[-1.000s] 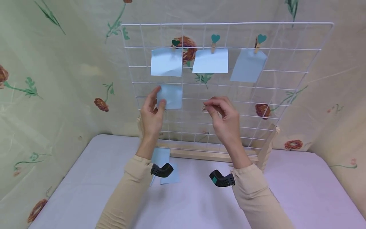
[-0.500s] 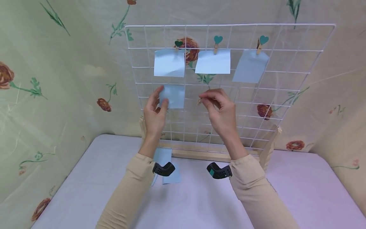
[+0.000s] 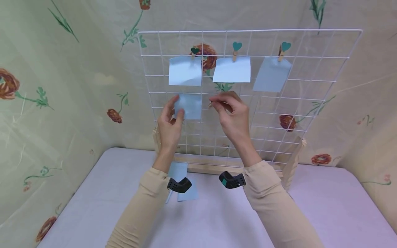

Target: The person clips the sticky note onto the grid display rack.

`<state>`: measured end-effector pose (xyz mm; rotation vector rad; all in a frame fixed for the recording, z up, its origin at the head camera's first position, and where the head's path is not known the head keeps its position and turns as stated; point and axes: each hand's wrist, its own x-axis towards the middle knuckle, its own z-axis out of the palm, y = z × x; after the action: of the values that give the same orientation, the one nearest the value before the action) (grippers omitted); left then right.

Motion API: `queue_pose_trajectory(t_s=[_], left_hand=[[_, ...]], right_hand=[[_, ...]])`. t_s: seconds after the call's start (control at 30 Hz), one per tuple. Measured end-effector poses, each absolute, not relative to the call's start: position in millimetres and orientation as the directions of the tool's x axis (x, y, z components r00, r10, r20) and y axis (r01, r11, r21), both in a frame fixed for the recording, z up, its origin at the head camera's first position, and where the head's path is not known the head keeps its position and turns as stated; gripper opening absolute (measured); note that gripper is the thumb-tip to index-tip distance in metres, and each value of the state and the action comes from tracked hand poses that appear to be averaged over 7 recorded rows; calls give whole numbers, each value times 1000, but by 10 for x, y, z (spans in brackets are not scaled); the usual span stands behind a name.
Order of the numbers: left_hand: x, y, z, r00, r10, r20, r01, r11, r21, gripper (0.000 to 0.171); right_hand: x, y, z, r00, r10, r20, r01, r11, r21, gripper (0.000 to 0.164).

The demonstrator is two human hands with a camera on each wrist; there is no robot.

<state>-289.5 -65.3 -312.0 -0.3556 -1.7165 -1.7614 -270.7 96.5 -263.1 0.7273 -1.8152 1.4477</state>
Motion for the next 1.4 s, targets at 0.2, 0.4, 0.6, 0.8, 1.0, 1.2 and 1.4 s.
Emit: queue_pose_trajectory(t_s=[0.2, 0.4, 0.6, 0.8, 1.0, 1.2, 1.4], left_hand=[[-2907, -643, -3123, -747, -263, 611, 619, 61, 783, 36], [-2910, -633, -3118, -745, -271, 610, 616, 71, 784, 36], [-2918, -644, -3120, -750, -270, 604, 610, 70, 789, 36], [-2926, -641, -3120, -752, -268, 602, 608, 69, 791, 36], [-2919, -632, -3122, -753, -264, 603, 609, 69, 790, 36], [-2902, -623, -3139, -749, -253, 613, 617, 70, 784, 35], [-2902, -634, -3118, -748, -260, 610, 617, 66, 784, 36]], right_hand=[[-2738, 896, -2585, -596, 1, 803, -782, 228, -580, 11], [-2734, 830, -2532, -589, -10, 808, -782, 260, -566, 12], [-2759, 767, -2509, -575, -31, 818, -795, 260, -549, 11], [-2805, 744, -2510, -580, -29, 814, -792, 254, -555, 10], [-2818, 722, -2493, -562, -24, 827, -802, 260, -538, 11], [-2815, 694, -2491, -560, -14, 829, -800, 270, -536, 10], [-2830, 650, -2457, -549, -24, 835, -807, 274, -523, 11]])
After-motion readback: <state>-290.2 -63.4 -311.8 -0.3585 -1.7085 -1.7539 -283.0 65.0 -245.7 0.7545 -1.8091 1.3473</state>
